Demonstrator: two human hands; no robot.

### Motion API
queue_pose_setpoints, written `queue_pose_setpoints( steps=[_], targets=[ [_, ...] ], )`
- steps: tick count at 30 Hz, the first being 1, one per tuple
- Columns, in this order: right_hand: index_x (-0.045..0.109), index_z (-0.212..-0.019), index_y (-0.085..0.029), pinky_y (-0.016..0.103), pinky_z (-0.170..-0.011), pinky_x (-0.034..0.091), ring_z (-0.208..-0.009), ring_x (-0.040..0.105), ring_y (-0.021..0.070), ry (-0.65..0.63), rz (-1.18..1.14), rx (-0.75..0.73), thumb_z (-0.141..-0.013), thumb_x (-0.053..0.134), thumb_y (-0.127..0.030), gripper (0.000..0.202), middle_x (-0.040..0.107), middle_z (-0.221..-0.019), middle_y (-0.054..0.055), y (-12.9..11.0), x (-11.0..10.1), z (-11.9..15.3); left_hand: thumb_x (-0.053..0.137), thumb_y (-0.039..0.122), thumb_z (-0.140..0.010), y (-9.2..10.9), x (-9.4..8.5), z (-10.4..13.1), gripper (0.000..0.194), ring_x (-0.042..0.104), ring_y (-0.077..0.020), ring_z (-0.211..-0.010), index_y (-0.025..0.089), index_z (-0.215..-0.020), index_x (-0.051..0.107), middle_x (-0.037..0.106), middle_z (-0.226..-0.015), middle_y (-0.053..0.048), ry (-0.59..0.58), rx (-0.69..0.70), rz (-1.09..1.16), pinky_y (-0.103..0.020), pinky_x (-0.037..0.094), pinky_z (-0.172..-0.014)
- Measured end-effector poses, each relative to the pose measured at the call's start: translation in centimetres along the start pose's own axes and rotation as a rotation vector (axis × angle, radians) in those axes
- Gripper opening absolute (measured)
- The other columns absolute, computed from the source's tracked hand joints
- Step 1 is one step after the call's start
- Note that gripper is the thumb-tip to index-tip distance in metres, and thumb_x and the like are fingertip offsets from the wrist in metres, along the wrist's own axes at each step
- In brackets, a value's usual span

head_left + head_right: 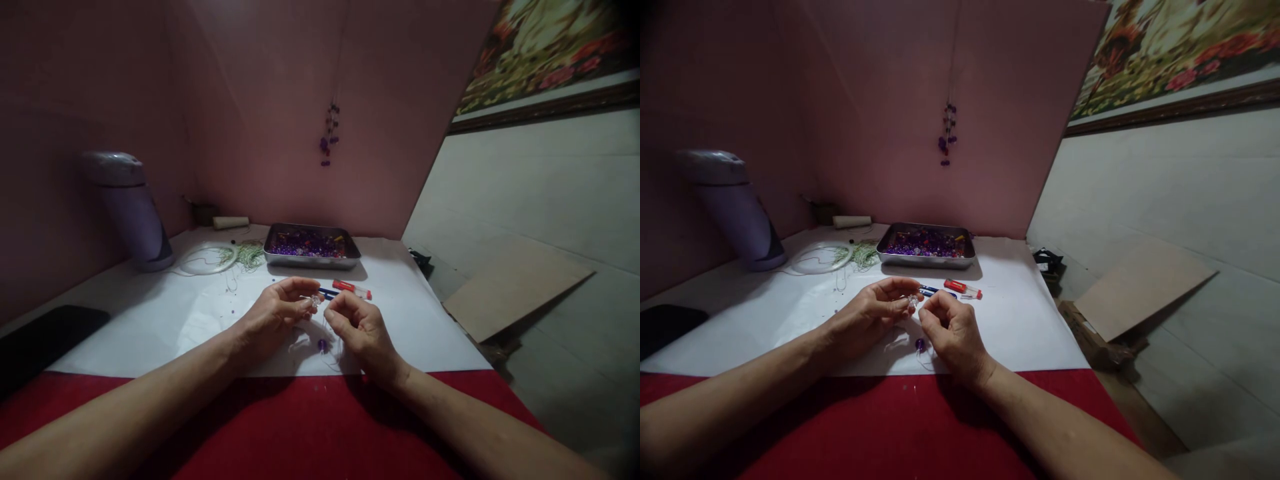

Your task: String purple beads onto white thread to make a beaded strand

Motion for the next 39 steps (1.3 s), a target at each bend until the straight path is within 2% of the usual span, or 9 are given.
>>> queue_pose_setpoints(
  steps=[8, 15, 21, 27, 39],
  targets=[
    [0.050, -0.068, -0.018, 0.022, -0.047, 0.030, -0.049, 0.036, 0.0091, -0.006, -0.001, -0.010, -0.080, 0.054, -0.030, 0.017, 0.042, -0.055, -0.005, 0.0, 0.0, 0.0, 0.069, 0.002, -0.060, 0.0, 0.4, 0.1, 0.030, 0.058, -0.0116, -0.067, 0.013, -0.087, 0.065, 0.064, -0.084, -0.005, -0.023, 0.006, 0.020, -0.025, 0.042, -0.065],
    [0.050, -0.070, -0.017, 0.022, -0.046, 0.030, -0.050, 0.038, 0.0091, -0.013, -0.023, -0.001, -0.081, 0.054, -0.031, 0.018, 0.044, -0.056, -0.004, 0.4, 0.2, 0.0, 0.073, 0.007, -0.061, 0.1, 0.7, 0.1, 0.030, 0.059, -0.0132, -0.076, 0.016, -0.088, 0.065, 0.064, -0.086, -0.003, -0.057, 0.044, 0.000, -0.025, 0.043, -0.070],
    [0.051, -0.070, -0.017, 0.022, -0.047, 0.031, -0.051, 0.038, 0.0092, -0.001, -0.013, -0.026, -0.082, 0.053, -0.029, 0.017, 0.045, -0.057, -0.004, 0.1, 0.1, 0.0, 0.073, 0.008, -0.061, 0.2, 0.1, -0.1, 0.028, 0.056, -0.0090, -0.067, 0.014, -0.088, 0.065, 0.064, -0.081, -0.003, -0.008, 0.050, -0.013, -0.022, 0.040, -0.062],
    [0.051, -0.072, -0.018, 0.022, -0.047, 0.032, -0.050, 0.040, 0.0097, 0.009, 0.016, -0.015, -0.082, 0.053, -0.031, 0.017, 0.046, -0.056, -0.004, 0.3, 0.0, 0.0, 0.073, 0.005, -0.059, 0.1, -0.4, -0.2, 0.030, 0.058, -0.0111, -0.069, 0.014, -0.087, 0.065, 0.065, -0.080, -0.005, 0.045, 0.019, 0.020, -0.023, 0.040, -0.063],
    [0.052, -0.069, -0.017, 0.022, -0.045, 0.030, -0.049, 0.037, 0.0090, 0.047, 0.055, -0.004, -0.081, 0.053, -0.031, 0.019, 0.044, -0.055, -0.004, 0.2, -0.3, -0.1, 0.073, 0.009, -0.062, 0.1, -0.2, -0.3, 0.029, 0.056, -0.0097, -0.066, 0.014, -0.089, 0.065, 0.064, -0.082, -0.004, 0.006, 0.049, -0.003, -0.023, 0.038, -0.060]
  ],
)
Point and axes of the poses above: each hand's wrist, its own z-axis away from the middle knuckle, its own x-axis out of the palm, y = z × x, the point moved 7 cm from there along -z, towards the middle knuckle
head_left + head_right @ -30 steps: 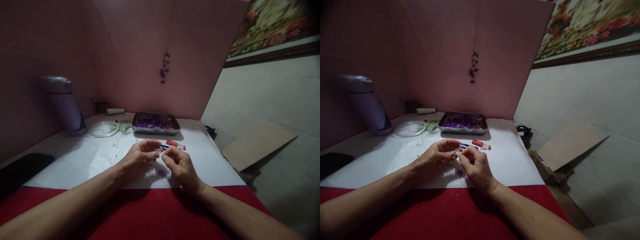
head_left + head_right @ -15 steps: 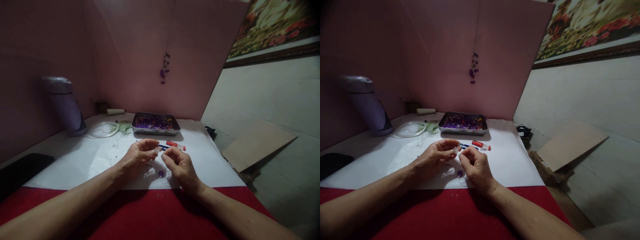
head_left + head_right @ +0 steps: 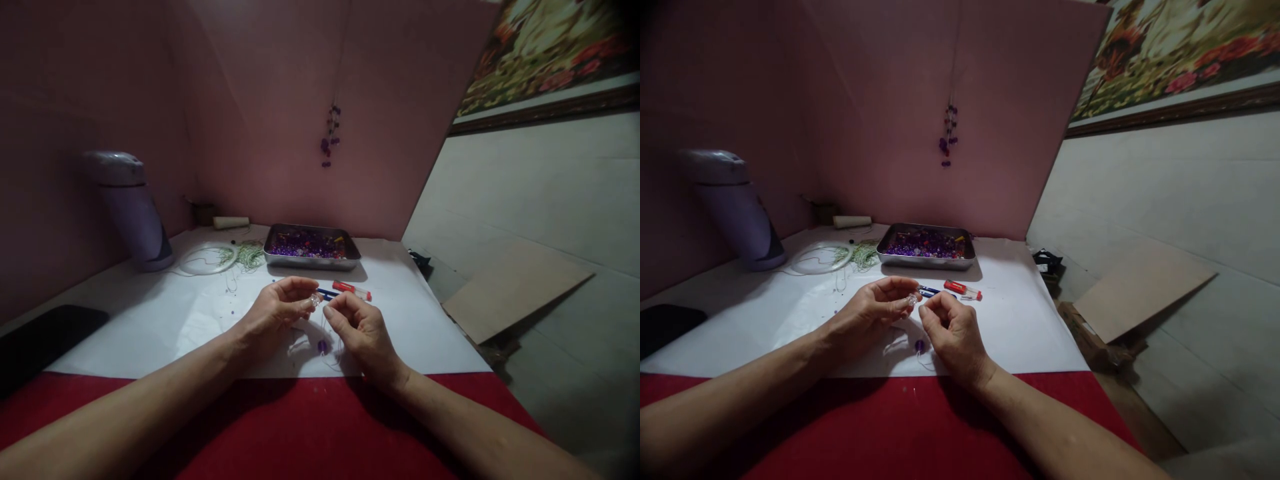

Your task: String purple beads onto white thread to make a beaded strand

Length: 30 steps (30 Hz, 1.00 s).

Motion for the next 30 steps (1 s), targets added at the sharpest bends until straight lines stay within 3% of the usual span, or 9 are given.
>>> queue_pose_setpoints(
  steps=[12, 16, 22, 30],
  targets=[
    [0.052, -0.072, -0.017, 0.022, -0.047, 0.030, -0.051, 0.039, 0.0091, -0.032, -0.051, -0.009, -0.083, 0.053, -0.031, 0.019, 0.048, -0.057, -0.003, 0.0, 0.3, 0.0, 0.072, 0.015, -0.065, 0.1, 0.2, 0.2, 0.032, 0.056, -0.0101, -0.066, 0.016, -0.094, 0.061, 0.064, -0.084, -0.003, -0.050, 0.004, -0.134, -0.023, 0.041, -0.061],
    [0.051, -0.072, -0.017, 0.022, -0.047, 0.030, -0.051, 0.038, 0.0092, -0.035, -0.042, -0.021, -0.083, 0.053, -0.031, 0.018, 0.046, -0.058, -0.003, 0.1, 0.3, 0.0, 0.074, 0.016, -0.062, 0.3, 0.0, 0.0, 0.031, 0.055, -0.0096, -0.067, 0.017, -0.091, 0.063, 0.063, -0.085, -0.001, -0.045, 0.072, -0.184, -0.023, 0.042, -0.061],
    [0.051, -0.073, -0.017, 0.022, -0.050, 0.031, -0.054, 0.039, 0.0096, -0.049, -0.056, -0.025, -0.084, 0.052, -0.031, 0.018, 0.046, -0.060, -0.003, 0.2, 0.4, 0.0, 0.076, 0.017, -0.060, 0.8, -0.1, 0.0, 0.033, 0.056, -0.0135, -0.083, 0.018, -0.090, 0.064, 0.063, -0.091, -0.002, -0.035, 0.137, -0.233, -0.024, 0.044, -0.071],
    [0.052, -0.076, -0.017, 0.022, -0.050, 0.030, -0.054, 0.038, 0.0095, -0.053, -0.042, -0.010, -0.084, 0.052, -0.032, 0.017, 0.045, -0.061, -0.004, 0.3, 0.4, -0.1, 0.075, 0.021, -0.062, 1.7, 0.1, 0.3, 0.033, 0.056, -0.0131, -0.080, 0.016, -0.092, 0.061, 0.061, -0.086, -0.002, 0.016, 0.224, -0.367, -0.025, 0.044, -0.070]
  ],
)
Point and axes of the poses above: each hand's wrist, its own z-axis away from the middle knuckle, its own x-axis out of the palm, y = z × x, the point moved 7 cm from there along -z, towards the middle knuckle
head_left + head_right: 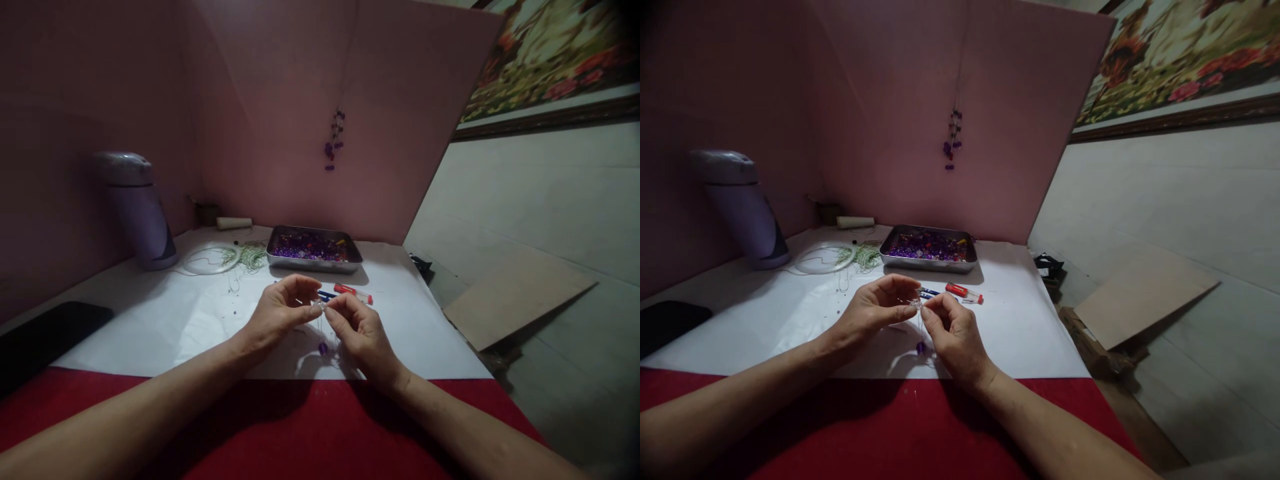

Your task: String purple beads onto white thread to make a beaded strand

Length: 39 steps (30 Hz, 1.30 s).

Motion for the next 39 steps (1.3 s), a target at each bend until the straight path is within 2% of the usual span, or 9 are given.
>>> queue_pose_setpoints(
  steps=[9, 14, 20, 24, 28, 39],
  targets=[
    [0.051, -0.071, -0.017, 0.023, -0.050, 0.032, -0.054, 0.040, 0.0099, 0.025, 0.020, 0.015, -0.083, 0.053, -0.029, 0.017, 0.045, -0.060, -0.003, 0.0, -0.2, -0.2, 0.073, 0.023, -0.064, 0.2, -0.1, -0.2, 0.033, 0.054, -0.0117, -0.075, 0.015, -0.093, 0.060, 0.059, -0.081, -0.002, 0.013, 0.041, -0.069, -0.023, 0.042, -0.066],
    [0.051, -0.073, -0.017, 0.023, -0.051, 0.033, -0.056, 0.039, 0.0097, 0.007, 0.002, -0.004, -0.084, 0.052, -0.030, 0.018, 0.045, -0.062, -0.003, -0.2, 0.0, -0.3, 0.074, 0.026, -0.064, -0.1, 0.0, -0.2, 0.035, 0.054, -0.0123, -0.075, 0.015, -0.093, 0.059, 0.059, -0.082, -0.002, -0.002, 0.027, -0.079, -0.023, 0.043, -0.063],
    [0.051, -0.078, -0.017, 0.021, -0.047, 0.032, -0.052, 0.039, 0.0078, -0.040, -0.065, 0.051, -0.087, 0.049, -0.035, 0.020, 0.046, -0.063, -0.003, 0.5, 0.3, -0.2, 0.074, 0.025, -0.063, 0.2, 0.2, -0.1, 0.034, 0.054, -0.0120, -0.074, 0.015, -0.091, 0.059, 0.058, -0.082, -0.001, -0.006, 0.041, -0.094, -0.024, 0.043, -0.064],
    [0.051, -0.084, -0.017, 0.020, -0.043, 0.032, -0.048, 0.041, 0.0065, -0.089, -0.145, 0.096, -0.088, 0.046, -0.040, 0.023, 0.050, -0.066, -0.003, 0.9, 0.7, -0.1, 0.072, 0.026, -0.066, 0.3, 0.1, -0.1, 0.026, 0.055, -0.0128, -0.074, 0.015, -0.085, 0.058, 0.058, -0.081, -0.001, -0.028, 0.096, -0.165, -0.025, 0.044, -0.065],
    [0.050, -0.080, -0.017, 0.020, -0.044, 0.035, -0.048, 0.043, 0.0068, -0.093, -0.159, 0.112, -0.086, 0.050, -0.042, 0.025, 0.051, -0.065, -0.002, 1.1, 0.8, -0.2, 0.069, 0.026, -0.069, 0.4, 0.3, 0.0, 0.018, 0.055, -0.0140, -0.072, 0.015, -0.079, 0.059, 0.059, -0.077, -0.002, -0.053, 0.151, -0.259, -0.027, 0.045, -0.067],
    [0.048, -0.071, -0.017, 0.019, -0.041, 0.030, -0.045, 0.039, 0.0063, -0.069, -0.203, 0.146, -0.084, 0.052, -0.044, 0.030, 0.050, -0.059, -0.003, 1.0, 0.7, -0.1, 0.068, 0.023, -0.069, 1.4, 0.7, 0.5, 0.009, 0.059, -0.0138, -0.068, 0.014, -0.071, 0.066, 0.065, -0.073, -0.004, -0.016, 0.136, -0.161, -0.027, 0.048, -0.065]
  ],
)
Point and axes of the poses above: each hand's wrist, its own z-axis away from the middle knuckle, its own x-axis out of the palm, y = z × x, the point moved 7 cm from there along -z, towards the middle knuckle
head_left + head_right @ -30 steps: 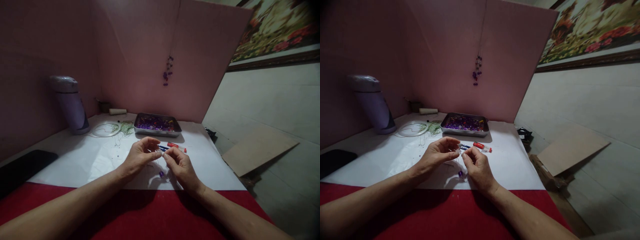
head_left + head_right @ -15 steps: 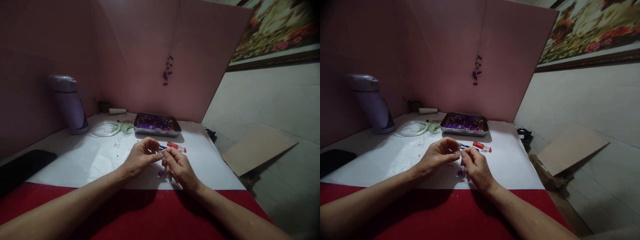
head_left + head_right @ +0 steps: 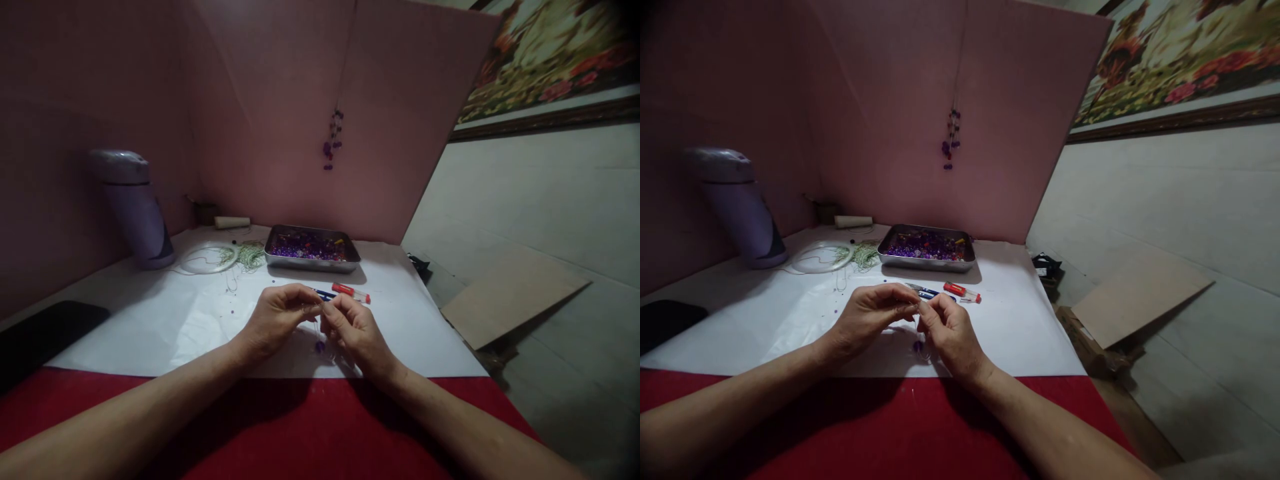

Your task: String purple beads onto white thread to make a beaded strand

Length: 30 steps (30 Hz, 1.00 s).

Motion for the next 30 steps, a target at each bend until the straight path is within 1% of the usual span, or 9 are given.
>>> queue_pose_setpoints(
  steps=[4, 10, 16, 19, 21, 22, 24, 26, 30],
  targets=[
    [0.047, -0.071, -0.017, 0.019, -0.040, 0.028, -0.046, 0.039, 0.0063, -0.018, -0.041, 0.014, -0.084, 0.051, -0.044, 0.030, 0.051, -0.059, -0.003, 0.0, 0.3, 0.1, 0.064, 0.021, -0.072, -0.2, 0.0, 0.2, 0.007, 0.058, -0.0130, -0.062, 0.013, -0.072, 0.064, 0.064, -0.069, -0.003, 0.036, -0.015, 0.008, -0.026, 0.049, -0.059],
    [0.048, -0.078, -0.018, 0.018, -0.040, 0.028, -0.046, 0.040, 0.0060, -0.046, -0.070, 0.035, -0.084, 0.052, -0.042, 0.025, 0.053, -0.065, -0.003, 0.3, 0.7, 0.0, 0.057, 0.025, -0.078, -0.6, -0.1, 0.0, 0.011, 0.055, -0.0130, -0.062, 0.014, -0.075, 0.059, 0.058, -0.069, -0.002, 0.027, -0.018, -0.084, -0.025, 0.048, -0.052],
    [0.049, -0.080, -0.019, 0.020, -0.044, 0.033, -0.049, 0.042, 0.0076, -0.051, -0.007, -0.001, -0.087, 0.048, -0.039, 0.022, 0.055, -0.069, -0.002, 0.3, 0.6, -0.1, 0.057, 0.022, -0.078, 0.5, -1.0, -0.2, 0.010, 0.049, -0.0110, -0.064, 0.016, -0.070, 0.058, 0.056, -0.073, -0.001, 0.112, 0.096, -0.267, -0.023, 0.041, -0.058],
    [0.056, -0.082, -0.019, 0.023, -0.054, 0.041, -0.066, 0.050, 0.0129, 0.028, 0.192, -0.123, -0.087, 0.048, -0.037, 0.021, 0.056, -0.082, 0.003, -0.8, -0.1, 0.0, 0.057, 0.021, -0.078, 1.3, -1.0, -0.2, 0.009, 0.050, -0.0125, -0.069, 0.017, -0.070, 0.058, 0.056, -0.073, -0.001, 0.126, 0.165, -0.281, -0.024, 0.040, -0.063],
    [0.060, -0.086, -0.019, 0.025, -0.062, 0.043, -0.082, 0.051, 0.0170, 0.082, 0.309, -0.214, -0.088, 0.048, -0.036, 0.020, 0.055, -0.092, 0.006, -1.9, -0.3, 0.1, 0.057, 0.022, -0.078, 1.8, -1.0, -0.1, 0.010, 0.050, -0.0133, -0.071, 0.017, -0.070, 0.058, 0.057, -0.075, -0.002, 0.130, 0.201, -0.277, -0.025, 0.040, -0.066],
    [0.062, -0.088, -0.020, 0.026, -0.063, 0.042, -0.085, 0.050, 0.0177, 0.091, 0.334, -0.238, -0.088, 0.048, -0.035, 0.020, 0.054, -0.094, 0.006, -2.3, -0.3, 0.1, 0.057, 0.023, -0.078, 2.0, -0.9, 0.0, 0.010, 0.050, -0.0138, -0.072, 0.017, -0.070, 0.058, 0.057, -0.076, -0.002, 0.132, 0.217, -0.280, -0.026, 0.039, -0.067],
    [0.062, -0.088, -0.020, 0.025, -0.062, 0.041, -0.080, 0.049, 0.0165, 0.076, 0.327, -0.250, -0.087, 0.050, -0.035, 0.019, 0.053, -0.089, 0.005, -2.8, 0.0, 0.1, 0.058, 0.024, -0.078, 2.4, -0.7, 0.0, 0.011, 0.050, -0.0144, -0.073, 0.017, -0.069, 0.059, 0.057, -0.077, -0.003, 0.135, 0.240, -0.289, -0.026, 0.040, -0.068],
    [0.061, -0.081, -0.019, 0.024, -0.058, 0.039, -0.069, 0.046, 0.0138, 0.058, 0.278, -0.243, -0.085, 0.053, -0.036, 0.019, 0.050, -0.078, 0.002, -3.2, 0.4, 0.0, 0.058, 0.025, -0.079, 2.6, -0.5, 0.1, 0.012, 0.050, -0.0149, -0.075, 0.017, -0.069, 0.058, 0.056, -0.078, -0.003, 0.133, 0.245, -0.278, -0.027, 0.040, -0.069],
    [0.057, -0.068, -0.017, 0.024, -0.054, 0.035, -0.059, 0.041, 0.0110, 0.074, 0.170, -0.229, -0.082, 0.057, -0.036, 0.023, 0.046, -0.065, -0.001, -4.3, 0.5, -0.1, 0.057, 0.028, -0.080, 2.3, -0.6, 0.0, 0.013, 0.052, -0.0148, -0.074, 0.017, -0.072, 0.058, 0.058, -0.077, -0.002, 0.143, 0.149, -0.165, -0.027, 0.041, -0.070]
  ],
)
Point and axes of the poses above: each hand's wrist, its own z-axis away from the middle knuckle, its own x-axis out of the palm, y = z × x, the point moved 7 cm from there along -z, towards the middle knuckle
